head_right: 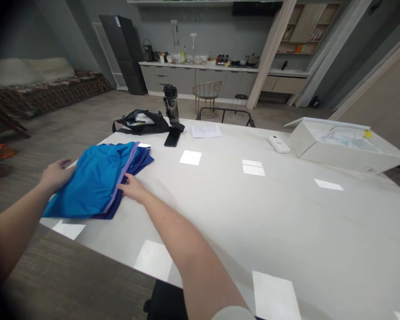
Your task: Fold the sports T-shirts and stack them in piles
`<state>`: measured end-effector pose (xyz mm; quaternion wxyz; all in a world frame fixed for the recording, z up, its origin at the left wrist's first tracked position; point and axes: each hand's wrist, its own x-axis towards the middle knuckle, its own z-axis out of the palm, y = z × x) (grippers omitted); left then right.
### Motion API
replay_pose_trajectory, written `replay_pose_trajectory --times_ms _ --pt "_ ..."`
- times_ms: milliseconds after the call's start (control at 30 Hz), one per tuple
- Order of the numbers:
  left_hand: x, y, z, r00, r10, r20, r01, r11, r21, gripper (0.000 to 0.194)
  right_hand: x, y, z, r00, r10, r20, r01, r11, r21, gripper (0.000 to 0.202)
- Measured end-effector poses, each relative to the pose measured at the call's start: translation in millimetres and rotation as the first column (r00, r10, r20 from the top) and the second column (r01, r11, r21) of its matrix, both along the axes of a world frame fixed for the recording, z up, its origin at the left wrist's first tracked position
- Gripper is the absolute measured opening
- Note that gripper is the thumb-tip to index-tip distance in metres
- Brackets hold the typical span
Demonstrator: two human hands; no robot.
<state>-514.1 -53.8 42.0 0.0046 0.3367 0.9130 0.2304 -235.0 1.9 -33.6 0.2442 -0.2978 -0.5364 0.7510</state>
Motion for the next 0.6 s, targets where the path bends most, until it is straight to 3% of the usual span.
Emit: replay_pose_trajectory --times_ms 100,233,400,500,600 --pt "35.9 12.6 5.4 0.942 -0.182 -0.282 0.139 0.976 -0.165 0.041 50.1 9.6 -5.1 0.997 -0.045 0.055 0.043 0.999 0.03 0.045" --pt "95.8 28.3 2.6 0.874 -0.336 -0.351 0.232 0.923 -0.308 0.053 149.9 24.2 -3.7 0.983 -0.116 0.139 0.085 0.973 0.214 0.015" --pt "136.5 39.2 2.3 0.84 -0.338 -0.426 0.233 0.932 -0.279 0.036 267.8 27.1 7.6 0.935 -0.28 0.216 0.131 0.841 0.525 0.014" --pt "148.5 40.7 6.3 0.847 -0.3 -0.439 0.218 0.949 -0.227 0.035 326.8 22.9 8.3 0.921 -0.328 0.211 0.16 0.811 0.562 0.017" --pt "156.1 39.3 8.1 0.865 -0.275 -0.419 0.23 0.961 -0.155 0.031 359.6 19.4 3.9 0.89 -0.391 0.234 0.191 0.787 0.586 0.016"
